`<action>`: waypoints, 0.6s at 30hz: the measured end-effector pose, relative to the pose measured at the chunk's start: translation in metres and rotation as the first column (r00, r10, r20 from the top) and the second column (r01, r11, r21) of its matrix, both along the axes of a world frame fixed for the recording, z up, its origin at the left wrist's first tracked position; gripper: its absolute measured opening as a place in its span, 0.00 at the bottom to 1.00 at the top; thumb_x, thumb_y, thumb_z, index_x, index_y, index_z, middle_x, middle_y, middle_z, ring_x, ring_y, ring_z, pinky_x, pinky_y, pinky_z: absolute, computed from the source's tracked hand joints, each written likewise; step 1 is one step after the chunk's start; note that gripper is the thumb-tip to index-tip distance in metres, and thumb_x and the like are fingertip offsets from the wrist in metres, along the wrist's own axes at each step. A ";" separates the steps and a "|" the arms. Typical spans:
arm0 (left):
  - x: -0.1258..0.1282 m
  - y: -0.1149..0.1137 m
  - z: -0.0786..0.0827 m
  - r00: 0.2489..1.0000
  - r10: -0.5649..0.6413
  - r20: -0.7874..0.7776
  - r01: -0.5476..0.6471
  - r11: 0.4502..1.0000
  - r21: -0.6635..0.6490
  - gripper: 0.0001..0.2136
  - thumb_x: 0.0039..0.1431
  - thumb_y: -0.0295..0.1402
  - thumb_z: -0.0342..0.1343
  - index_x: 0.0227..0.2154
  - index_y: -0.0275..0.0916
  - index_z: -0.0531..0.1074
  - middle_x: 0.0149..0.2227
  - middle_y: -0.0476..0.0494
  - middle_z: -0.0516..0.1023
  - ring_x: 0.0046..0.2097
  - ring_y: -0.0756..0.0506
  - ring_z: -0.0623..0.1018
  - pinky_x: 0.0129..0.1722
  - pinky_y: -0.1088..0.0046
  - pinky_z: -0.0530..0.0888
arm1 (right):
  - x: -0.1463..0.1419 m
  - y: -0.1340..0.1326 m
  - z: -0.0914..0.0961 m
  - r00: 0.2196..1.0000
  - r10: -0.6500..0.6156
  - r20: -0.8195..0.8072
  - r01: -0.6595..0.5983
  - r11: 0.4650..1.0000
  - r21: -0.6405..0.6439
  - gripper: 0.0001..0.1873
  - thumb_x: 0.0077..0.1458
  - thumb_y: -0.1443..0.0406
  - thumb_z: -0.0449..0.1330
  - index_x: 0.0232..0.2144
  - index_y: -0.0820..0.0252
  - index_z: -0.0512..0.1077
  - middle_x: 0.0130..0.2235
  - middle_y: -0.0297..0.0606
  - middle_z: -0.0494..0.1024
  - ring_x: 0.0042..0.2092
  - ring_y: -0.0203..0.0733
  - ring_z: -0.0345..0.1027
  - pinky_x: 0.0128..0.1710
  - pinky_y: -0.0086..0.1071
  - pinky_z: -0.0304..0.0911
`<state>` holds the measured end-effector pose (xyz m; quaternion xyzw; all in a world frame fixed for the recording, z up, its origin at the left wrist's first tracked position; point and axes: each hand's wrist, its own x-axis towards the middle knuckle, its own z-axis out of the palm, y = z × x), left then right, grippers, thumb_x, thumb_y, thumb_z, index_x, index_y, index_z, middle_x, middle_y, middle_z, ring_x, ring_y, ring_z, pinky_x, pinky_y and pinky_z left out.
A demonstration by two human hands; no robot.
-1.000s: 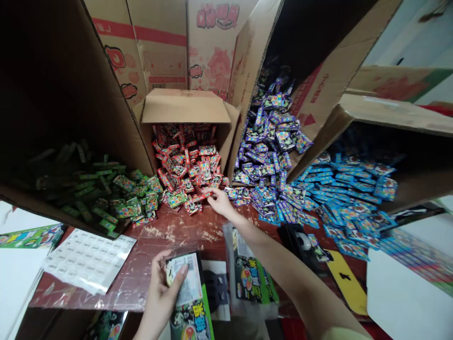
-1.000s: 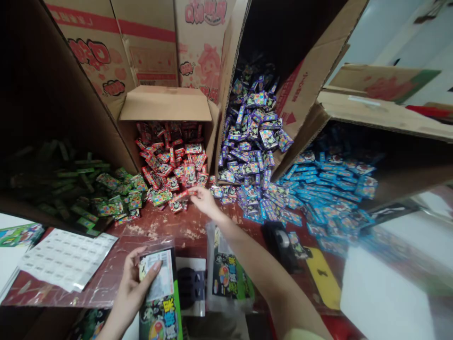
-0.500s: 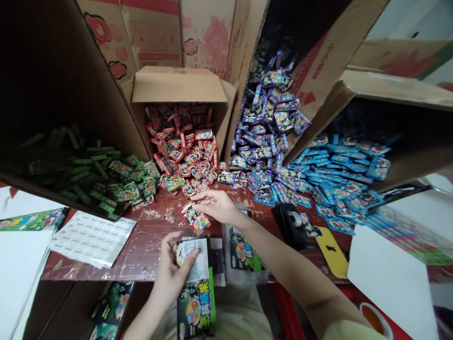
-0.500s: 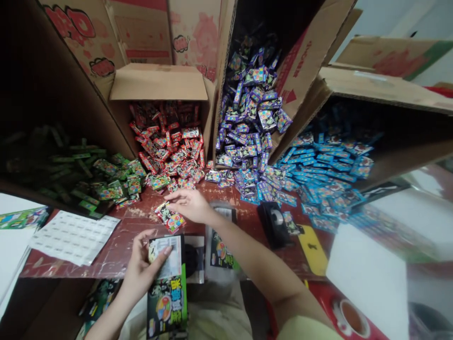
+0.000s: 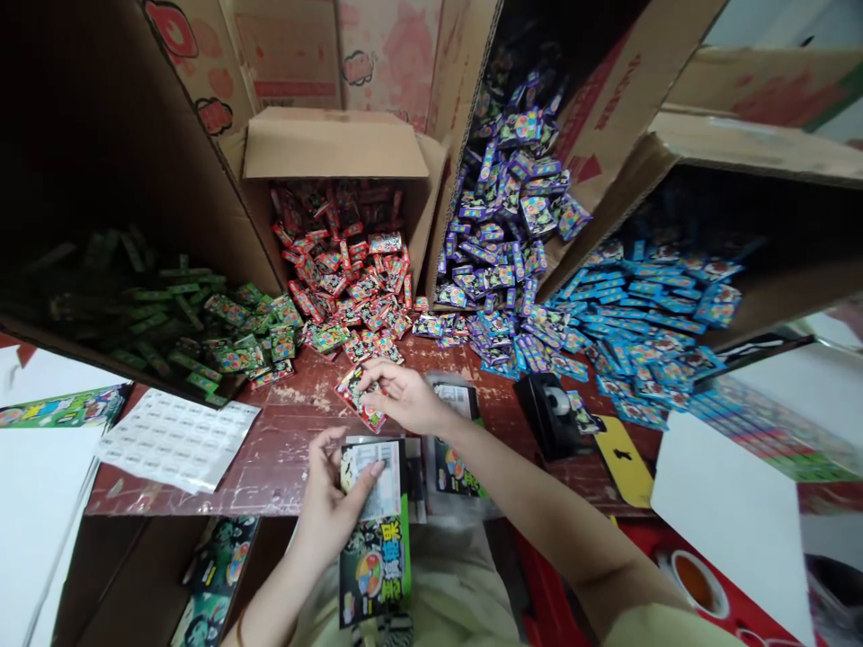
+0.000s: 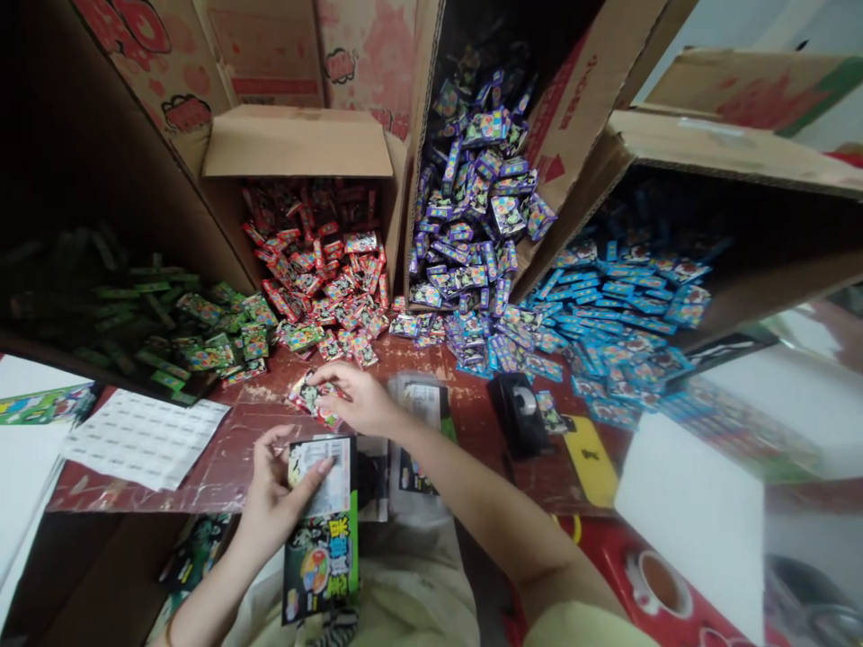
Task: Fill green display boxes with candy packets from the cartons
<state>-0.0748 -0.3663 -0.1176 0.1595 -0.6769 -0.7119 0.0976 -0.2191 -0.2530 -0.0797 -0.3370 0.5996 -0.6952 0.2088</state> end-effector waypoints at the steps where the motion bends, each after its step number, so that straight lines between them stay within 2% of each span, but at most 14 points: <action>1: 0.000 0.000 0.000 1.000 0.013 0.001 -0.013 1.000 0.003 0.26 0.50 0.36 0.64 0.47 0.45 0.54 0.34 0.50 0.74 0.36 0.45 0.78 0.36 0.70 0.74 | 0.000 0.003 -0.004 0.999 0.016 -0.028 -0.015 0.999 0.038 0.15 0.51 0.63 0.63 0.43 0.58 0.71 0.46 0.39 0.73 0.49 0.38 0.68 0.53 0.36 0.63; 3: 0.000 -0.001 -0.003 1.000 0.016 -0.014 -0.016 1.000 0.009 0.26 0.50 0.36 0.64 0.45 0.45 0.53 0.33 0.50 0.75 0.35 0.45 0.79 0.34 0.71 0.74 | 0.000 0.012 -0.010 0.997 0.065 -0.038 -0.058 0.986 0.158 0.19 0.53 0.65 0.62 0.49 0.57 0.70 0.49 0.41 0.75 0.50 0.39 0.69 0.53 0.38 0.63; 6: 0.001 -0.001 -0.008 0.999 -0.002 -0.040 0.003 1.000 0.029 0.24 0.51 0.35 0.63 0.42 0.45 0.52 0.34 0.48 0.77 0.36 0.45 0.79 0.34 0.71 0.73 | 0.003 0.025 -0.013 0.991 0.136 -0.005 -0.128 0.942 0.310 0.13 0.52 0.63 0.63 0.41 0.61 0.76 0.44 0.43 0.79 0.44 0.41 0.74 0.47 0.38 0.68; 10: 0.004 0.000 -0.009 1.000 0.003 -0.013 -0.003 0.999 0.032 0.24 0.50 0.35 0.64 0.42 0.45 0.53 0.30 0.52 0.74 0.32 0.47 0.77 0.31 0.74 0.72 | 0.011 0.032 -0.018 0.972 0.224 0.073 -0.235 0.927 0.291 0.12 0.50 0.61 0.64 0.35 0.63 0.78 0.42 0.45 0.80 0.43 0.42 0.75 0.44 0.36 0.69; 13: 0.004 -0.005 -0.012 1.000 -0.025 0.013 0.025 0.999 0.023 0.22 0.50 0.37 0.64 0.43 0.45 0.56 0.31 0.53 0.71 0.33 0.47 0.76 0.30 0.75 0.70 | 0.012 0.028 -0.026 0.947 0.314 0.060 -0.319 0.911 0.261 0.13 0.49 0.58 0.65 0.31 0.62 0.78 0.41 0.44 0.80 0.43 0.42 0.75 0.43 0.36 0.69; 14: 0.004 -0.007 -0.014 0.999 -0.047 0.017 0.047 0.999 0.018 0.21 0.51 0.37 0.63 0.42 0.44 0.57 0.31 0.53 0.71 0.33 0.48 0.75 0.30 0.75 0.70 | 0.008 0.024 -0.029 0.951 0.306 0.036 -0.304 0.915 0.267 0.14 0.49 0.56 0.64 0.31 0.62 0.78 0.40 0.43 0.81 0.42 0.42 0.75 0.41 0.36 0.70; 15: 0.004 -0.010 -0.016 0.998 -0.063 0.021 0.063 0.998 0.008 0.19 0.52 0.37 0.62 0.42 0.44 0.58 0.32 0.52 0.70 0.33 0.48 0.75 0.31 0.75 0.70 | 0.002 0.017 -0.032 0.971 0.241 -0.004 -0.229 0.929 0.290 0.14 0.49 0.55 0.64 0.31 0.61 0.78 0.39 0.42 0.81 0.40 0.42 0.75 0.40 0.36 0.70; 17: 0.003 -0.013 -0.021 0.999 -0.050 0.019 0.051 0.999 -0.016 0.18 0.53 0.37 0.62 0.41 0.44 0.59 0.32 0.52 0.70 0.34 0.48 0.74 0.33 0.75 0.71 | -0.017 -0.004 -0.034 0.993 -0.003 -0.121 0.046 0.935 0.351 0.16 0.51 0.53 0.62 0.33 0.60 0.77 0.36 0.41 0.80 0.39 0.43 0.75 0.39 0.37 0.70; 18: 0.002 -0.014 -0.023 1.000 -0.023 0.014 0.023 1.000 -0.019 0.19 0.53 0.37 0.62 0.42 0.44 0.58 0.33 0.52 0.70 0.35 0.48 0.75 0.34 0.74 0.72 | -0.028 -0.019 -0.034 0.976 -0.129 -0.177 0.187 0.909 0.372 0.17 0.51 0.52 0.61 0.35 0.59 0.76 0.36 0.41 0.79 0.41 0.44 0.74 0.40 0.38 0.69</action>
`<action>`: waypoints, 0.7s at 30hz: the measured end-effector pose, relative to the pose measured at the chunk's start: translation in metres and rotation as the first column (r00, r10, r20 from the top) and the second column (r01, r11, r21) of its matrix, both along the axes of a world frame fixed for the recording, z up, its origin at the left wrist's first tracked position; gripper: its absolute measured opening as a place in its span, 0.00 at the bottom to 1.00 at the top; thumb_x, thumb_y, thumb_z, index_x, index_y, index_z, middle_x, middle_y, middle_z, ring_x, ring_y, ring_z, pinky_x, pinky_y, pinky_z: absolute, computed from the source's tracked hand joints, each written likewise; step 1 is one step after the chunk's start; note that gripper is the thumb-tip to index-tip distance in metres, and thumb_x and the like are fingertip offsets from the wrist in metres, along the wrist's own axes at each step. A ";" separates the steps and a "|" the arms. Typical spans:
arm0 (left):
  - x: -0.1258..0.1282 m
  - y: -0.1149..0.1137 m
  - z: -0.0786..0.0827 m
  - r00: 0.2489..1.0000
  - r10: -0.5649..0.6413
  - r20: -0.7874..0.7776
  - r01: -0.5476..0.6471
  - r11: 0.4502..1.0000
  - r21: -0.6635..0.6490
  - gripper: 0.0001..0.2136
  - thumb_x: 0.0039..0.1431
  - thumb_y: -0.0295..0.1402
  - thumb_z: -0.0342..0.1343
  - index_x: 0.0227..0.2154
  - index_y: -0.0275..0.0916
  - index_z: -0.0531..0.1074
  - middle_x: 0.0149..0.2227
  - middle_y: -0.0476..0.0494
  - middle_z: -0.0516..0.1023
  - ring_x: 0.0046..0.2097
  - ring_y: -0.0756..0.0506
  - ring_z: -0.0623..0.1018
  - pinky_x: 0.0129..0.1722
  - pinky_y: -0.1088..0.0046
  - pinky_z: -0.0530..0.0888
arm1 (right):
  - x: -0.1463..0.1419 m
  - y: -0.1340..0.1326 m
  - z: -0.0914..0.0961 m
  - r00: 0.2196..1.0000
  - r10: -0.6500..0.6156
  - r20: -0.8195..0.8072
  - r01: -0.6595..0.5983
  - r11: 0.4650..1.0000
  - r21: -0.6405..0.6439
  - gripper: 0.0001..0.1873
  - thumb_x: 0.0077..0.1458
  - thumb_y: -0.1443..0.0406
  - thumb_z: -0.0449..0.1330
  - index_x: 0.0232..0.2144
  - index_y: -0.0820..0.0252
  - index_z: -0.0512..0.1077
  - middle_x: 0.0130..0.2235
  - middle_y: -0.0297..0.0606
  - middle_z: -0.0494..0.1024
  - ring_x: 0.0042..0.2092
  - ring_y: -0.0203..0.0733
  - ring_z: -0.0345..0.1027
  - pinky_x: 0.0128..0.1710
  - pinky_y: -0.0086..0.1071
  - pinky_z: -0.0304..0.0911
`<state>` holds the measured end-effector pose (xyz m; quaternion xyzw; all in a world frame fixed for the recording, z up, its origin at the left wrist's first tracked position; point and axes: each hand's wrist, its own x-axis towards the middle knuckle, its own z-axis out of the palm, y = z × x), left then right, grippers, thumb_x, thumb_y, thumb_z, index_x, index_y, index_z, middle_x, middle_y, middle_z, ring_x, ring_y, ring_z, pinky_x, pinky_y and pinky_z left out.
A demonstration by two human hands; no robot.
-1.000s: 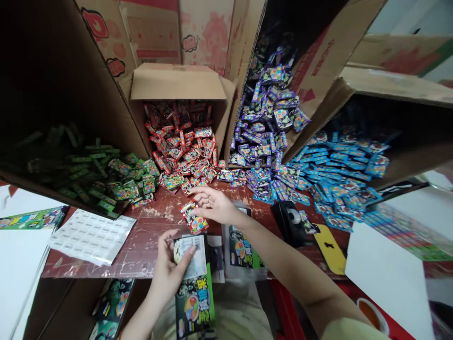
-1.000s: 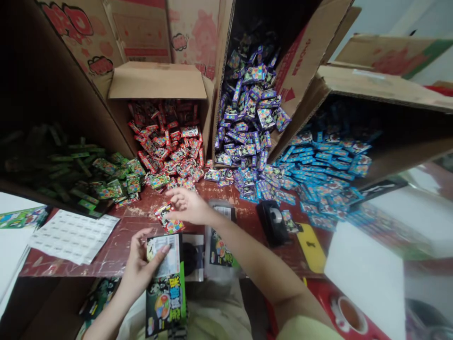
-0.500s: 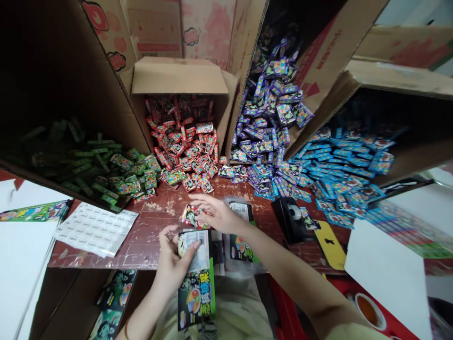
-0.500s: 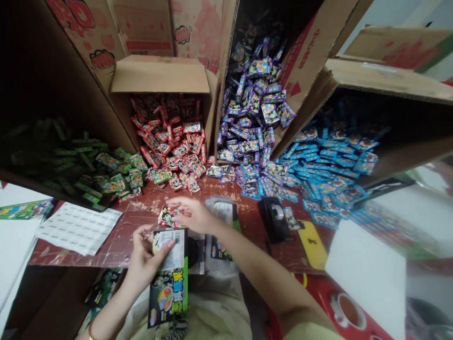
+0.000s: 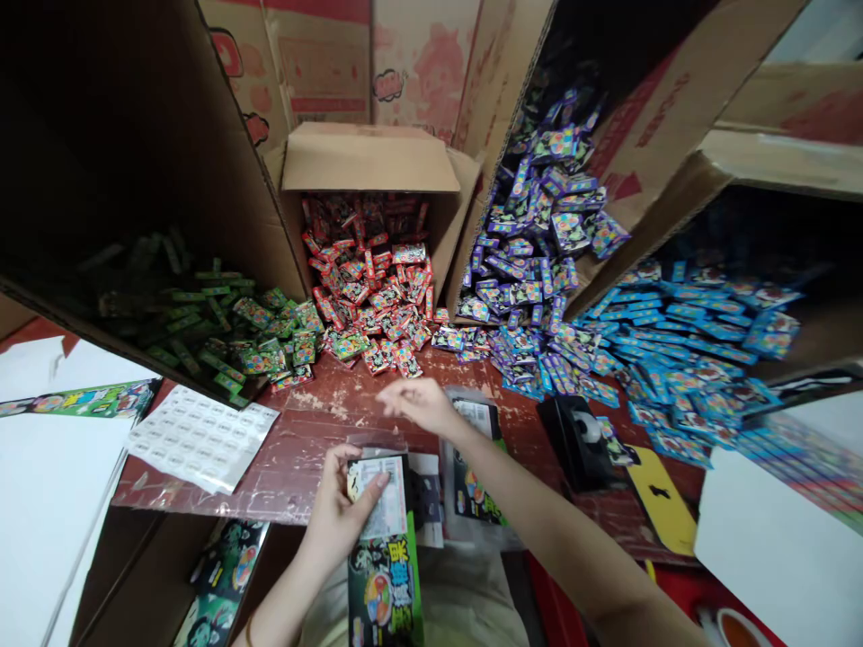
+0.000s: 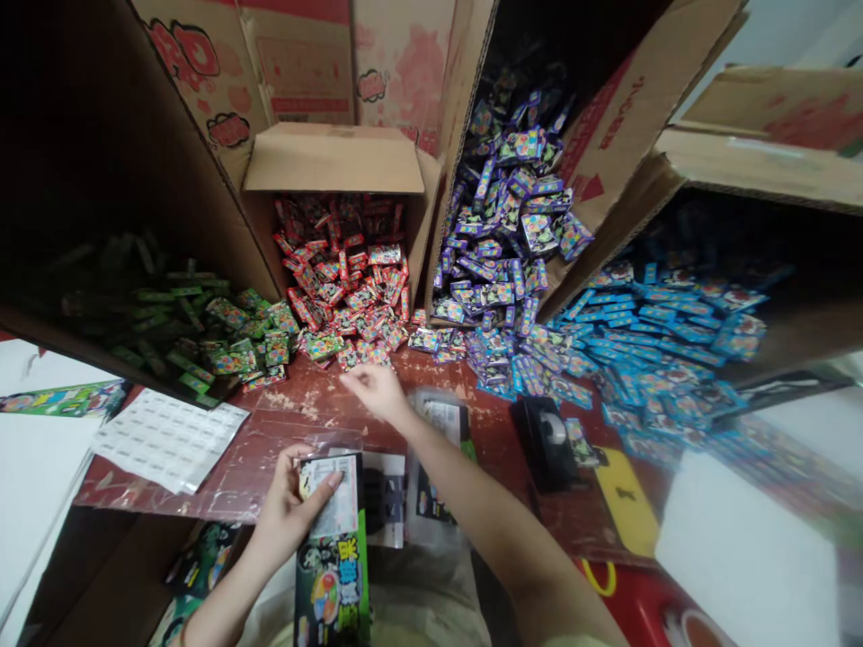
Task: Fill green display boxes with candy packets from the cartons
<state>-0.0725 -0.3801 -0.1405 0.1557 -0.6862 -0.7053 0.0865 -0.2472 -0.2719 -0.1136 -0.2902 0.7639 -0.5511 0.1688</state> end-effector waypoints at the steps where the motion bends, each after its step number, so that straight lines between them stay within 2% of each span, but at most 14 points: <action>1: 0.000 0.000 -0.002 0.999 0.033 -0.006 -0.033 0.999 0.008 0.21 0.52 0.37 0.62 0.43 0.44 0.57 0.34 0.51 0.71 0.35 0.48 0.76 0.36 0.73 0.72 | -0.012 -0.017 0.000 0.993 -0.110 -0.042 0.111 0.994 0.022 0.19 0.52 0.51 0.60 0.38 0.59 0.74 0.38 0.42 0.79 0.43 0.46 0.73 0.42 0.41 0.68; 4: -0.001 0.000 -0.003 0.996 0.094 0.000 -0.094 0.993 0.068 0.26 0.50 0.37 0.64 0.46 0.45 0.53 0.35 0.50 0.73 0.36 0.46 0.78 0.37 0.70 0.74 | -0.041 -0.071 -0.001 0.961 -0.255 -0.105 0.266 0.959 0.102 0.30 0.47 0.50 0.63 0.48 0.62 0.68 0.48 0.53 0.73 0.54 0.56 0.64 0.52 0.51 0.58; 5: -0.001 -0.001 -0.003 0.994 0.106 0.006 -0.106 0.991 0.085 0.27 0.49 0.37 0.65 0.46 0.45 0.53 0.34 0.50 0.74 0.35 0.46 0.78 0.37 0.70 0.74 | -0.048 -0.087 -0.004 0.942 -0.305 -0.137 0.326 0.930 0.172 0.36 0.44 0.49 0.65 0.50 0.65 0.65 0.51 0.57 0.71 0.56 0.60 0.60 0.54 0.54 0.55; 7: -0.001 -0.004 -0.002 0.992 0.128 0.012 -0.129 0.987 0.097 0.29 0.47 0.37 0.66 0.46 0.45 0.53 0.34 0.50 0.74 0.35 0.45 0.79 0.37 0.69 0.75 | -0.055 -0.112 -0.013 0.893 -0.387 -0.229 0.445 0.832 0.330 0.44 0.38 0.49 0.68 0.52 0.69 0.61 0.52 0.62 0.68 0.57 0.64 0.56 0.55 0.56 0.50; 8: -0.002 -0.006 -0.002 0.990 0.138 0.010 -0.138 0.986 0.096 0.29 0.47 0.37 0.66 0.45 0.45 0.53 0.34 0.50 0.75 0.35 0.45 0.79 0.37 0.69 0.75 | -0.057 -0.119 -0.019 0.874 -0.400 -0.274 0.481 0.788 0.384 0.46 0.37 0.49 0.69 0.53 0.69 0.60 0.52 0.62 0.67 0.57 0.64 0.56 0.55 0.56 0.50; 9: -0.002 -0.008 -0.002 0.989 0.148 0.005 -0.148 0.985 0.091 0.29 0.47 0.37 0.66 0.45 0.45 0.53 0.34 0.50 0.75 0.35 0.45 0.79 0.36 0.69 0.75 | -0.057 -0.122 -0.025 0.867 -0.393 -0.306 0.492 0.772 0.404 0.47 0.36 0.51 0.69 0.54 0.69 0.59 0.52 0.60 0.68 0.57 0.63 0.56 0.55 0.54 0.51; 10: -0.002 -0.010 -0.002 0.988 0.155 0.002 -0.154 0.984 0.087 0.28 0.47 0.37 0.66 0.45 0.44 0.54 0.35 0.49 0.75 0.35 0.45 0.79 0.36 0.69 0.75 | -0.057 -0.120 -0.031 0.872 -0.369 -0.321 0.476 0.793 0.381 0.46 0.36 0.53 0.70 0.54 0.67 0.58 0.52 0.58 0.68 0.56 0.61 0.57 0.55 0.52 0.52; 12: -0.003 -0.013 -0.001 0.986 0.167 -0.009 -0.166 0.983 0.078 0.28 0.47 0.37 0.66 0.45 0.44 0.54 0.35 0.49 0.75 0.35 0.45 0.79 0.37 0.69 0.75 | -0.056 -0.103 -0.040 0.900 -0.300 -0.317 0.384 0.889 0.250 0.46 0.35 0.58 0.71 0.55 0.65 0.57 0.54 0.52 0.67 0.56 0.55 0.58 0.56 0.47 0.54; 14: -0.004 -0.013 -0.001 0.985 0.171 -0.012 -0.170 0.982 0.082 0.28 0.47 0.37 0.66 0.46 0.44 0.55 0.37 0.48 0.75 0.37 0.45 0.79 0.38 0.69 0.75 | -0.053 -0.073 -0.040 0.945 -0.208 -0.253 0.234 0.969 0.075 0.46 0.33 0.61 0.72 0.55 0.62 0.58 0.56 0.49 0.64 0.57 0.49 0.59 0.56 0.41 0.58; 15: -0.005 -0.011 0.000 0.986 0.168 -0.007 -0.167 0.982 0.082 0.28 0.47 0.37 0.65 0.46 0.44 0.55 0.36 0.48 0.74 0.37 0.45 0.78 0.38 0.69 0.74 | -0.050 -0.055 -0.036 0.970 -0.151 -0.191 0.152 0.988 -0.010 0.46 0.33 0.62 0.72 0.55 0.60 0.59 0.57 0.47 0.62 0.56 0.47 0.60 0.54 0.38 0.60; 17: -0.006 -0.006 0.002 0.989 0.149 0.003 -0.149 0.986 0.072 0.27 0.48 0.36 0.65 0.47 0.45 0.55 0.33 0.51 0.72 0.35 0.47 0.77 0.36 0.71 0.74 | -0.041 -0.021 -0.021 1.000 -0.006 -0.018 0.003 0.989 -0.145 0.41 0.34 0.61 0.72 0.53 0.57 0.62 0.55 0.44 0.64 0.52 0.43 0.65 0.48 0.35 0.65; 19: -0.008 0.002 0.006 0.993 0.116 0.004 -0.116 0.992 0.059 0.27 0.48 0.36 0.65 0.46 0.45 0.55 0.32 0.53 0.69 0.32 0.48 0.76 0.33 0.74 0.73 | -0.029 0.005 -0.001 0.979 0.145 0.141 -0.108 0.965 -0.239 0.33 0.40 0.60 0.70 0.49 0.56 0.66 0.47 0.40 0.70 0.43 0.38 0.69 0.40 0.32 0.68; 21: -0.009 0.011 0.011 0.996 0.085 -0.003 -0.085 0.995 0.061 0.27 0.47 0.36 0.66 0.45 0.45 0.55 0.32 0.53 0.70 0.33 0.49 0.76 0.33 0.74 0.73 | -0.020 0.019 0.018 0.950 0.234 0.209 -0.170 0.944 -0.282 0.27 0.45 0.61 0.67 0.48 0.56 0.66 0.38 0.35 0.74 0.35 0.34 0.69 0.35 0.30 0.67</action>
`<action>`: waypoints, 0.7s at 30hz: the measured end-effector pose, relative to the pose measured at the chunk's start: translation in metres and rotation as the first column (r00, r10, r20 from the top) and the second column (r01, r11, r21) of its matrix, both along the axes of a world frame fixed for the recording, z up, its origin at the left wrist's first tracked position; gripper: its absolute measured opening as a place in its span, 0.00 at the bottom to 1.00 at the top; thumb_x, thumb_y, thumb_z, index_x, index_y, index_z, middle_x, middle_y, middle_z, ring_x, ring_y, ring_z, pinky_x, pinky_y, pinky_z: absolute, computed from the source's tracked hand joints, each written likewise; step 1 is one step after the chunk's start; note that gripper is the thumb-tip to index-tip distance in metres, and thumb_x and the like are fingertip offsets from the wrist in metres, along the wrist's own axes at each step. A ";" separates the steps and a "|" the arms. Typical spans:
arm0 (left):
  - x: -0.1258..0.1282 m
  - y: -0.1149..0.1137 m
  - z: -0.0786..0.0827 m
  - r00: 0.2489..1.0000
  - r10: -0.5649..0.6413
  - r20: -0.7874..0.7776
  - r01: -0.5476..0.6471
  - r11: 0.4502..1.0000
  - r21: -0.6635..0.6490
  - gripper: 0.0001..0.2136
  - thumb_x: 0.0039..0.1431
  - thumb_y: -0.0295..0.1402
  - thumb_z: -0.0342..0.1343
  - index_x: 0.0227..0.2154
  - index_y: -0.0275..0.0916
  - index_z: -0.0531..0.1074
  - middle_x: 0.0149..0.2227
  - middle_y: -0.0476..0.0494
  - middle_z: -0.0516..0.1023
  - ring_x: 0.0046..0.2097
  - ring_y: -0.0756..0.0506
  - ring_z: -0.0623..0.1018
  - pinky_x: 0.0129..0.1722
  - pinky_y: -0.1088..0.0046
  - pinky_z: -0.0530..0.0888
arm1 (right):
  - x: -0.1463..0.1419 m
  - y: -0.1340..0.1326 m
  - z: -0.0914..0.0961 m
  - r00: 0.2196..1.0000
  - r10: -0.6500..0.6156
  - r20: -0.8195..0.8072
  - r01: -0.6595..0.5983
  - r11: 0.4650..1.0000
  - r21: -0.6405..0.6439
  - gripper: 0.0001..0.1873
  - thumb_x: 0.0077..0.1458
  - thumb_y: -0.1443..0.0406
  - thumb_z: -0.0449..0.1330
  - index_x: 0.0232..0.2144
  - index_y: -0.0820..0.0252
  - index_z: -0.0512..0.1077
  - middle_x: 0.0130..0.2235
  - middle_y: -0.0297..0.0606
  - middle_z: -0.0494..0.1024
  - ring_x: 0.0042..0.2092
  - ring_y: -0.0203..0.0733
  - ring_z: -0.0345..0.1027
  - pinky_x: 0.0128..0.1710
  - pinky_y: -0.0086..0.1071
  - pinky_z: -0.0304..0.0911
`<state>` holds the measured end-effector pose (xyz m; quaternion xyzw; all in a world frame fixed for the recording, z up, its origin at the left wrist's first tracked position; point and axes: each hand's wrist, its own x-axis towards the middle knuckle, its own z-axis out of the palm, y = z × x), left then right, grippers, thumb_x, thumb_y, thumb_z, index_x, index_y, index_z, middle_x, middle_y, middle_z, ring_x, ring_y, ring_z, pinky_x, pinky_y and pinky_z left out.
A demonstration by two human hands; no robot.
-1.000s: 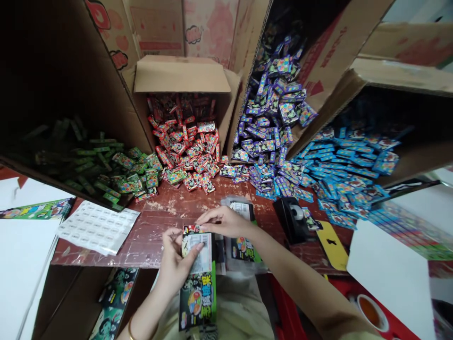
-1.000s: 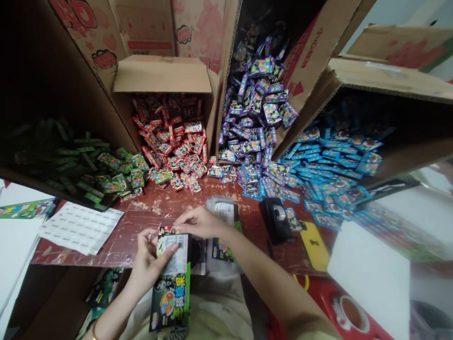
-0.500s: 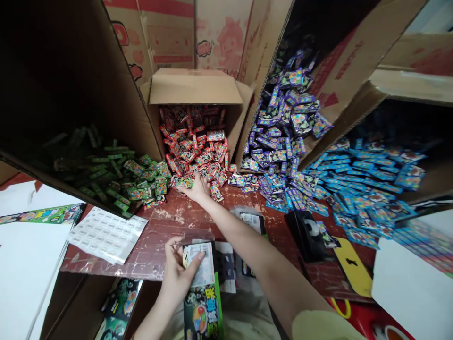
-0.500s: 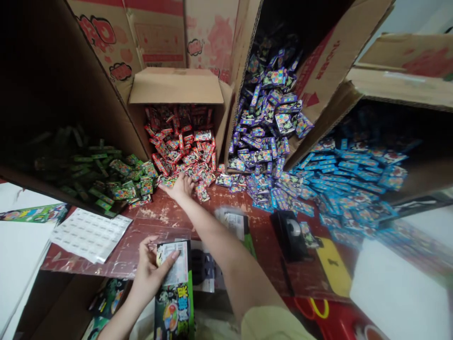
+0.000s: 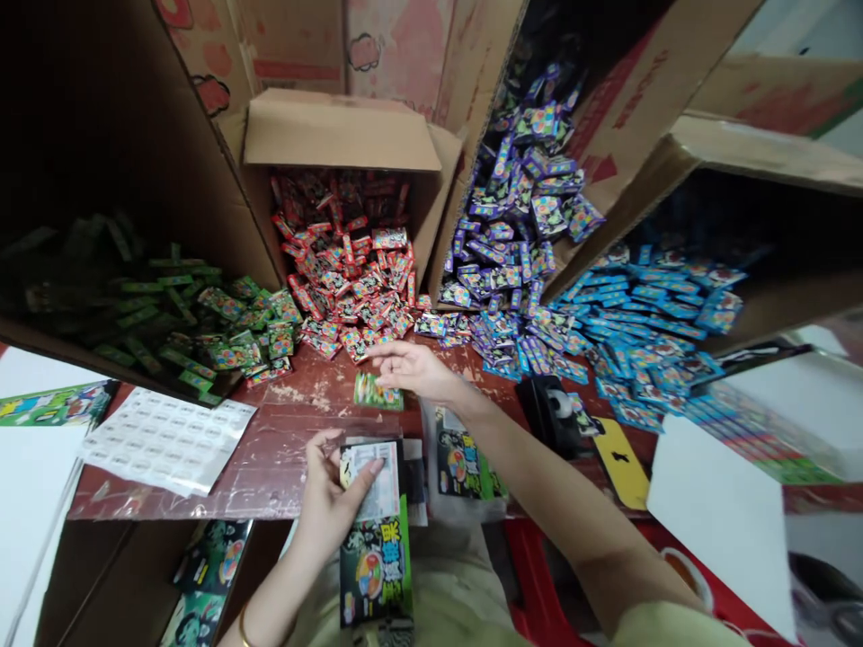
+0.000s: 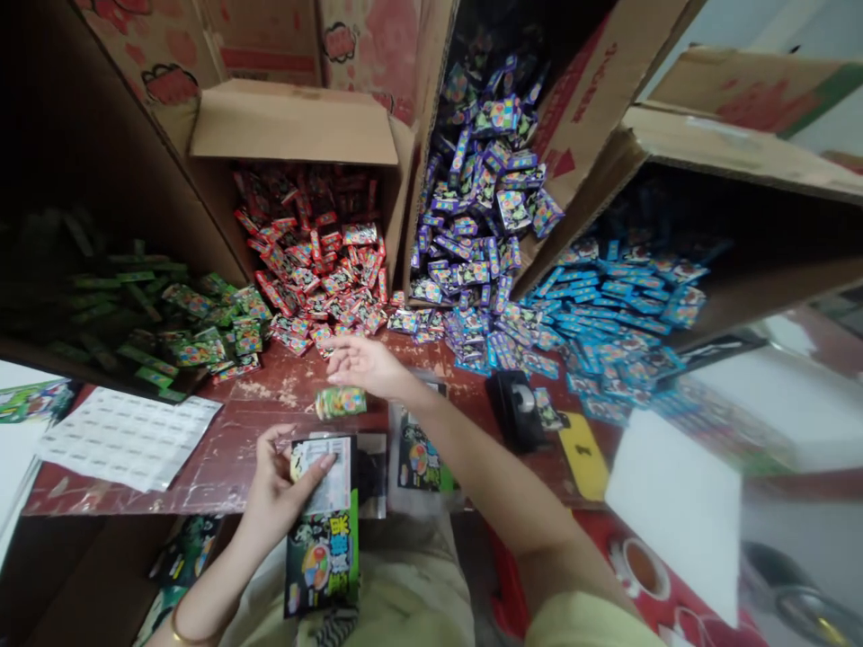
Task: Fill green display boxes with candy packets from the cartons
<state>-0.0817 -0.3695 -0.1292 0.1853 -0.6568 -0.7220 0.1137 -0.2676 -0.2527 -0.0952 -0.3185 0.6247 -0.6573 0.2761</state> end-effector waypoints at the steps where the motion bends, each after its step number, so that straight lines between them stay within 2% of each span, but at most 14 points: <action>1: 0.000 0.004 0.003 1.000 -0.013 0.002 0.013 1.000 0.007 0.28 0.46 0.36 0.66 0.45 0.45 0.55 0.33 0.53 0.70 0.33 0.48 0.76 0.33 0.73 0.73 | 0.002 0.003 0.006 1.000 0.002 -0.005 -0.002 1.000 0.003 0.25 0.47 0.62 0.66 0.48 0.57 0.66 0.35 0.34 0.74 0.34 0.34 0.68 0.35 0.29 0.67; 3: 0.000 0.009 0.010 1.000 -0.024 0.008 0.024 1.000 0.014 0.28 0.45 0.37 0.67 0.44 0.44 0.56 0.32 0.53 0.71 0.33 0.47 0.77 0.32 0.73 0.74 | 0.003 0.005 0.011 0.992 -0.087 -0.089 0.091 0.995 0.051 0.23 0.49 0.64 0.64 0.47 0.58 0.64 0.35 0.34 0.74 0.33 0.33 0.68 0.34 0.29 0.65; 6: 0.003 0.006 0.019 1.000 0.022 -0.011 -0.022 1.000 0.013 0.28 0.43 0.39 0.68 0.42 0.44 0.57 0.32 0.52 0.72 0.31 0.47 0.78 0.31 0.72 0.75 | 0.000 0.007 -0.004 0.927 -0.221 -0.303 0.288 0.937 0.198 0.15 0.50 0.66 0.63 0.42 0.60 0.67 0.34 0.35 0.73 0.31 0.33 0.66 0.33 0.29 0.63; 7: 0.005 0.002 0.020 0.998 0.069 -0.014 -0.069 0.998 0.003 0.28 0.42 0.39 0.68 0.42 0.44 0.58 0.31 0.52 0.72 0.31 0.48 0.77 0.30 0.73 0.75 | 0.000 0.009 -0.012 0.905 -0.207 -0.372 0.311 0.919 0.244 0.13 0.50 0.67 0.64 0.40 0.60 0.69 0.34 0.35 0.73 0.32 0.34 0.66 0.34 0.29 0.62; 9: 0.008 -0.011 0.019 0.983 0.183 -0.004 -0.183 0.983 -0.030 0.29 0.40 0.39 0.70 0.42 0.43 0.59 0.30 0.54 0.70 0.28 0.49 0.76 0.27 0.74 0.74 | 0.005 0.016 -0.028 0.876 -0.088 -0.474 0.269 0.905 0.330 0.11 0.48 0.66 0.66 0.36 0.60 0.72 0.34 0.36 0.73 0.35 0.38 0.67 0.36 0.31 0.62; 12: 0.014 -0.033 0.007 0.958 0.285 0.009 -0.284 0.957 -0.063 0.30 0.39 0.38 0.70 0.44 0.43 0.60 0.31 0.54 0.69 0.28 0.50 0.75 0.27 0.76 0.73 | 0.022 0.030 -0.047 0.846 0.150 -0.512 0.135 0.869 0.477 0.19 0.40 0.60 0.71 0.35 0.59 0.73 0.38 0.39 0.75 0.42 0.45 0.67 0.41 0.35 0.62; 14: 0.017 -0.041 -0.004 0.963 0.270 0.010 -0.269 0.961 -0.060 0.31 0.41 0.37 0.70 0.47 0.44 0.59 0.33 0.52 0.70 0.31 0.49 0.76 0.30 0.75 0.74 | 0.033 0.037 -0.056 0.854 0.223 -0.470 0.093 0.823 0.560 0.25 0.34 0.58 0.74 0.35 0.59 0.73 0.40 0.40 0.75 0.45 0.48 0.66 0.43 0.37 0.61; 16: 0.019 -0.043 -0.014 0.973 0.229 0.021 -0.228 0.972 -0.054 0.32 0.43 0.36 0.69 0.49 0.45 0.58 0.34 0.51 0.71 0.32 0.48 0.76 0.31 0.74 0.75 | 0.039 0.041 -0.061 0.894 0.185 -0.409 0.096 0.811 0.577 0.26 0.31 0.60 0.75 0.35 0.59 0.73 0.41 0.40 0.75 0.45 0.48 0.67 0.43 0.37 0.62; 19: 0.019 -0.036 -0.020 0.986 0.164 0.022 -0.164 0.986 -0.030 0.33 0.44 0.35 0.69 0.50 0.45 0.56 0.33 0.51 0.72 0.32 0.47 0.77 0.31 0.72 0.76 | 0.037 0.043 -0.059 0.979 -0.051 -0.196 0.134 0.888 0.439 0.23 0.36 0.60 0.72 0.36 0.60 0.73 0.38 0.37 0.76 0.40 0.42 0.69 0.41 0.35 0.64; 21: 0.017 -0.030 -0.020 0.991 0.131 0.007 -0.131 0.991 -0.035 0.33 0.44 0.35 0.68 0.49 0.45 0.55 0.31 0.52 0.72 0.30 0.47 0.77 0.30 0.72 0.76 | 0.032 0.044 -0.050 0.976 -0.198 0.086 0.170 0.950 0.261 0.20 0.44 0.57 0.68 0.38 0.61 0.72 0.36 0.36 0.77 0.37 0.39 0.71 0.39 0.34 0.66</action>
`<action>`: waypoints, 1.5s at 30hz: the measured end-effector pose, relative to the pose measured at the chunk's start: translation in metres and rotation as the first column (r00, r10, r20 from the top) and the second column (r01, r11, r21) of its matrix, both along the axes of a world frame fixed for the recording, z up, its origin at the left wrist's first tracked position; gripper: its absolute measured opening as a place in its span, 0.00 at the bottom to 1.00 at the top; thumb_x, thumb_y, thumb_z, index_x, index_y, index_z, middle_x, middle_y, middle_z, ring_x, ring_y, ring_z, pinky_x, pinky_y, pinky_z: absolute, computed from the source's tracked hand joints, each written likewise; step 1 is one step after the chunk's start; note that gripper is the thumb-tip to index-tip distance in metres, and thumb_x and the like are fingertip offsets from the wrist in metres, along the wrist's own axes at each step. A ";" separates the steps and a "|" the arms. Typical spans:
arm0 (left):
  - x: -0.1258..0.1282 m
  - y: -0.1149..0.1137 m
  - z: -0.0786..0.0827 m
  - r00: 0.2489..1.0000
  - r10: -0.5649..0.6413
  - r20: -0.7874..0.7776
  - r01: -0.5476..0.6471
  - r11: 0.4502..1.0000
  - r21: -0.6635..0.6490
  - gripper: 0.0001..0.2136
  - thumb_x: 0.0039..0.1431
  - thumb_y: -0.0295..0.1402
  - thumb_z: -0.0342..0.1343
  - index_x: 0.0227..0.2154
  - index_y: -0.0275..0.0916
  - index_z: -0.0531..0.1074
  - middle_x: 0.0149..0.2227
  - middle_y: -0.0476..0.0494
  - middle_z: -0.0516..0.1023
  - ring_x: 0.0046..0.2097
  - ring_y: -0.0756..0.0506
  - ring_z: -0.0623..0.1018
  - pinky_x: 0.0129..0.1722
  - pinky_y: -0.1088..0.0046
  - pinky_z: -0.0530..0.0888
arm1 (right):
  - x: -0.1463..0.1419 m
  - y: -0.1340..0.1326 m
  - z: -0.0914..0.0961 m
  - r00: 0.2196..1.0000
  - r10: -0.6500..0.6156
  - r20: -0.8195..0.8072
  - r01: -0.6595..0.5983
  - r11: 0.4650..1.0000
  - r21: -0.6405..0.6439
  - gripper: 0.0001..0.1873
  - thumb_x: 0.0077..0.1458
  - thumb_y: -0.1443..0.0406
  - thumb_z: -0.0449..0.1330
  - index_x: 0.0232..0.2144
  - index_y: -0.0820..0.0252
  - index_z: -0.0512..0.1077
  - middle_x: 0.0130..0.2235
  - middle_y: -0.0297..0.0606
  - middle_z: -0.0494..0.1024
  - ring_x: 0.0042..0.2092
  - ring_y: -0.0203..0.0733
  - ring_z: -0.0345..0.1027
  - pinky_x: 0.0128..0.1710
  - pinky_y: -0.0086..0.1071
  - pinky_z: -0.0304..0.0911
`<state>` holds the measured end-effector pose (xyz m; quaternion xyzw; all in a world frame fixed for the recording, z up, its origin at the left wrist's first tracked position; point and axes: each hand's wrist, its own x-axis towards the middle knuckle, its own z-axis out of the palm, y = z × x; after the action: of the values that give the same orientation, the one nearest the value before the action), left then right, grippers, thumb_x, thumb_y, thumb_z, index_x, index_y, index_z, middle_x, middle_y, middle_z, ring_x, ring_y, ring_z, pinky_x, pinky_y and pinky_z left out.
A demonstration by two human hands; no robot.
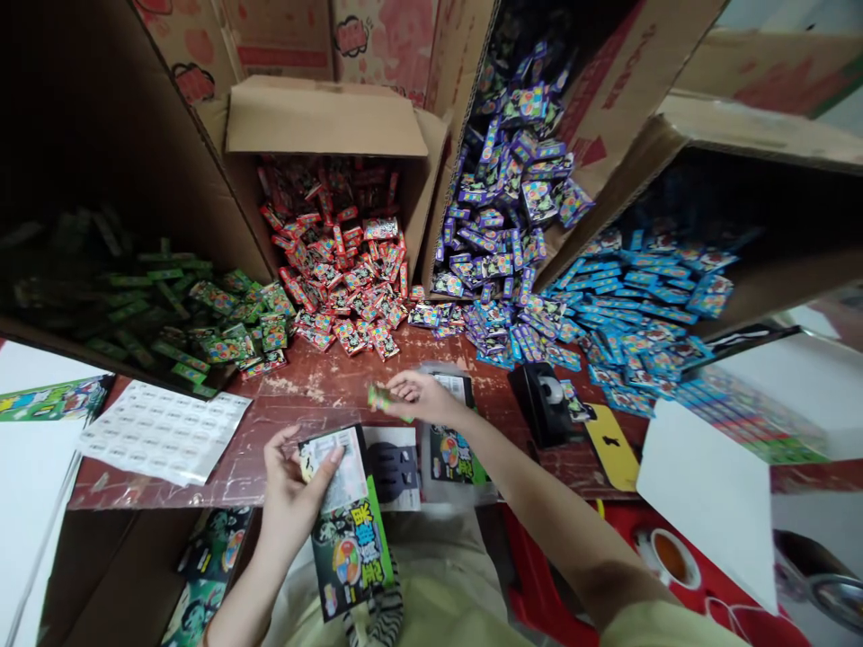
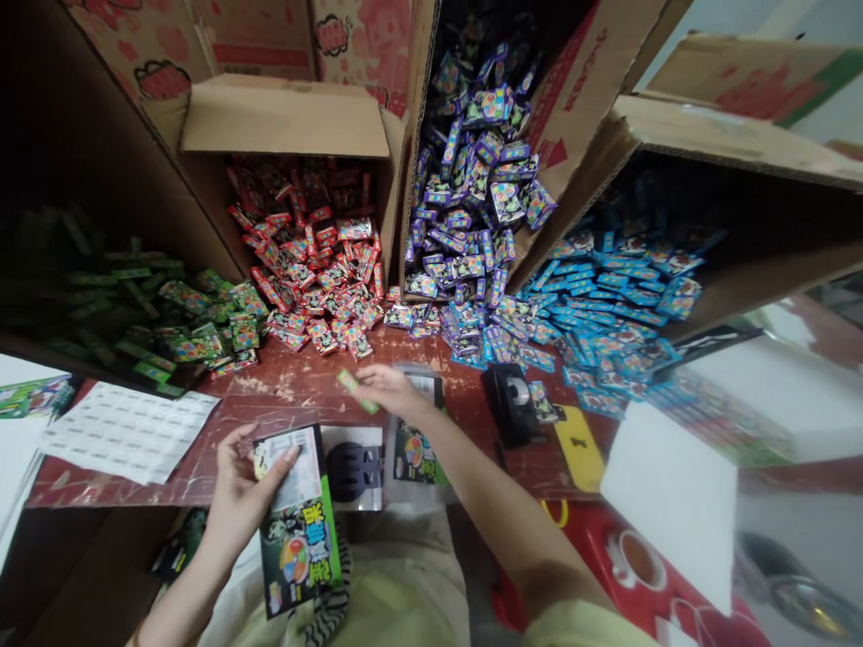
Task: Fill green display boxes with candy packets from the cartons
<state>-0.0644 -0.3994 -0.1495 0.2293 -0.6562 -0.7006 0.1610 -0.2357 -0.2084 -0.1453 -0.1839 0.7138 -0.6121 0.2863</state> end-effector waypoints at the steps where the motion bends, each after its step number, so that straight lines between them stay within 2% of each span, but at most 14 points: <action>1: -0.001 0.003 0.001 1.000 -0.020 -0.007 0.020 1.000 -0.013 0.32 0.44 0.35 0.68 0.49 0.45 0.55 0.31 0.53 0.72 0.30 0.47 0.77 0.30 0.73 0.76 | -0.002 0.001 0.007 0.990 -0.027 0.137 0.042 0.993 -0.112 0.19 0.47 0.56 0.65 0.39 0.60 0.71 0.35 0.37 0.77 0.35 0.38 0.72 0.38 0.33 0.67; 3: -0.005 0.009 0.004 0.997 -0.070 -0.018 0.069 0.997 -0.036 0.30 0.46 0.34 0.67 0.49 0.45 0.55 0.32 0.52 0.72 0.32 0.48 0.78 0.32 0.73 0.76 | -0.002 0.002 0.024 0.934 0.032 0.355 0.070 0.960 -0.270 0.17 0.53 0.56 0.60 0.42 0.59 0.70 0.36 0.38 0.79 0.34 0.39 0.74 0.35 0.34 0.69; 6: -0.009 0.017 0.009 0.988 -0.153 -0.029 0.152 0.988 -0.029 0.27 0.50 0.34 0.65 0.48 0.45 0.55 0.36 0.49 0.74 0.37 0.47 0.79 0.37 0.72 0.75 | 0.007 -0.001 0.048 0.892 0.127 0.433 0.041 0.933 -0.359 0.19 0.52 0.57 0.61 0.45 0.59 0.68 0.36 0.39 0.79 0.32 0.41 0.75 0.31 0.35 0.71; 8: -0.011 0.023 0.012 0.982 -0.188 -0.028 0.188 0.982 -0.009 0.26 0.51 0.33 0.64 0.48 0.45 0.55 0.36 0.49 0.75 0.37 0.48 0.79 0.38 0.72 0.75 | 0.015 -0.008 0.058 0.928 0.092 0.361 0.060 0.920 -0.387 0.24 0.48 0.59 0.66 0.46 0.59 0.66 0.37 0.38 0.79 0.34 0.41 0.76 0.33 0.35 0.71; 11: -0.012 0.030 0.018 0.975 -0.219 -0.035 0.219 0.976 0.002 0.25 0.52 0.33 0.63 0.48 0.46 0.54 0.34 0.51 0.75 0.36 0.49 0.78 0.37 0.74 0.74 | 0.025 -0.023 0.059 0.976 -0.005 0.216 0.097 0.903 -0.419 0.28 0.43 0.59 0.70 0.45 0.56 0.65 0.37 0.35 0.79 0.36 0.38 0.75 0.37 0.33 0.70; 17: -0.010 0.030 0.031 0.980 -0.189 -0.063 0.187 0.982 -0.026 0.24 0.51 0.33 0.63 0.45 0.45 0.55 0.32 0.53 0.75 0.33 0.49 0.79 0.34 0.75 0.74 | 0.028 -0.034 0.042 1.000 -0.002 0.019 0.007 0.966 -0.258 0.18 0.43 0.59 0.69 0.34 0.59 0.69 0.33 0.34 0.77 0.36 0.37 0.72 0.38 0.32 0.67; 21: -0.008 0.026 0.028 0.981 -0.185 -0.058 0.183 0.982 -0.036 0.24 0.51 0.32 0.63 0.46 0.45 0.56 0.36 0.49 0.76 0.36 0.48 0.79 0.37 0.73 0.75 | 0.026 -0.025 0.054 0.999 0.002 0.034 0.008 0.957 -0.291 0.16 0.49 0.58 0.65 0.34 0.57 0.64 0.31 0.31 0.74 0.32 0.36 0.69 0.35 0.32 0.65; 24: -0.009 0.029 0.026 0.974 -0.218 -0.065 0.217 0.976 -0.030 0.24 0.52 0.32 0.63 0.47 0.45 0.55 0.38 0.48 0.76 0.38 0.48 0.79 0.39 0.72 0.75 | 0.027 -0.027 0.065 0.996 0.004 -0.092 -0.030 0.958 -0.284 0.13 0.53 0.58 0.62 0.33 0.56 0.62 0.31 0.30 0.70 0.31 0.34 0.66 0.36 0.32 0.64; 27: -0.010 0.034 0.029 0.973 -0.219 -0.078 0.216 0.975 -0.043 0.24 0.52 0.31 0.63 0.47 0.45 0.55 0.38 0.49 0.76 0.39 0.48 0.79 0.40 0.72 0.75 | 0.026 -0.033 0.062 0.952 0.027 -0.306 -0.100 0.969 -0.225 0.08 0.55 0.61 0.60 0.34 0.57 0.65 0.37 0.34 0.71 0.38 0.36 0.67 0.44 0.34 0.64; 29: -0.009 0.034 0.030 0.974 -0.211 -0.087 0.208 0.977 -0.048 0.24 0.52 0.31 0.63 0.46 0.45 0.55 0.37 0.49 0.77 0.38 0.48 0.79 0.39 0.72 0.75 | 0.026 -0.032 0.055 0.936 0.072 -0.344 -0.150 0.967 -0.204 0.11 0.56 0.64 0.59 0.42 0.57 0.68 0.44 0.38 0.72 0.46 0.39 0.67 0.50 0.37 0.62; 32: -0.007 0.032 0.030 0.977 -0.195 -0.088 0.193 0.981 -0.029 0.25 0.52 0.31 0.63 0.47 0.45 0.54 0.35 0.51 0.77 0.35 0.48 0.80 0.37 0.72 0.76 | 0.026 -0.025 0.047 0.955 0.135 -0.262 -0.181 0.971 -0.157 0.18 0.55 0.64 0.60 0.49 0.55 0.70 0.49 0.40 0.74 0.51 0.41 0.68 0.54 0.40 0.62; 37: -0.005 0.031 0.026 0.981 -0.172 -0.092 0.174 0.985 0.013 0.26 0.51 0.31 0.64 0.47 0.45 0.54 0.37 0.48 0.78 0.35 0.46 0.81 0.35 0.70 0.77 | 0.032 -0.013 0.042 0.980 0.175 -0.095 -0.188 0.970 -0.152 0.15 0.51 0.61 0.64 0.42 0.55 0.77 0.46 0.39 0.79 0.46 0.42 0.74 0.49 0.41 0.68; 41: -0.005 0.028 0.026 0.971 -0.236 -0.048 0.239 0.969 0.064 0.30 0.52 0.33 0.63 0.52 0.46 0.51 0.37 0.47 0.78 0.36 0.45 0.80 0.35 0.69 0.77 | 0.039 -0.011 0.034 0.983 0.175 0.051 -0.163 0.967 -0.194 0.17 0.46 0.62 0.67 0.41 0.56 0.78 0.44 0.38 0.81 0.44 0.41 0.76 0.49 0.40 0.69; 45: -0.006 0.021 0.026 0.945 -0.326 -0.016 0.326 0.945 -0.009 0.21 0.54 0.34 0.61 0.47 0.44 0.60 0.38 0.48 0.75 0.39 0.46 0.77 0.37 0.72 0.75 | 0.048 -0.009 0.024 0.976 0.191 0.102 -0.164 0.960 -0.228 0.15 0.43 0.64 0.69 0.38 0.57 0.79 0.43 0.38 0.81 0.44 0.41 0.76 0.48 0.38 0.70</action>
<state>-0.0702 -0.3789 -0.1231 0.1115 -0.6858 -0.7176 0.0493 -0.1875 -0.2176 -0.1209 -0.2397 0.6040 -0.6685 0.3617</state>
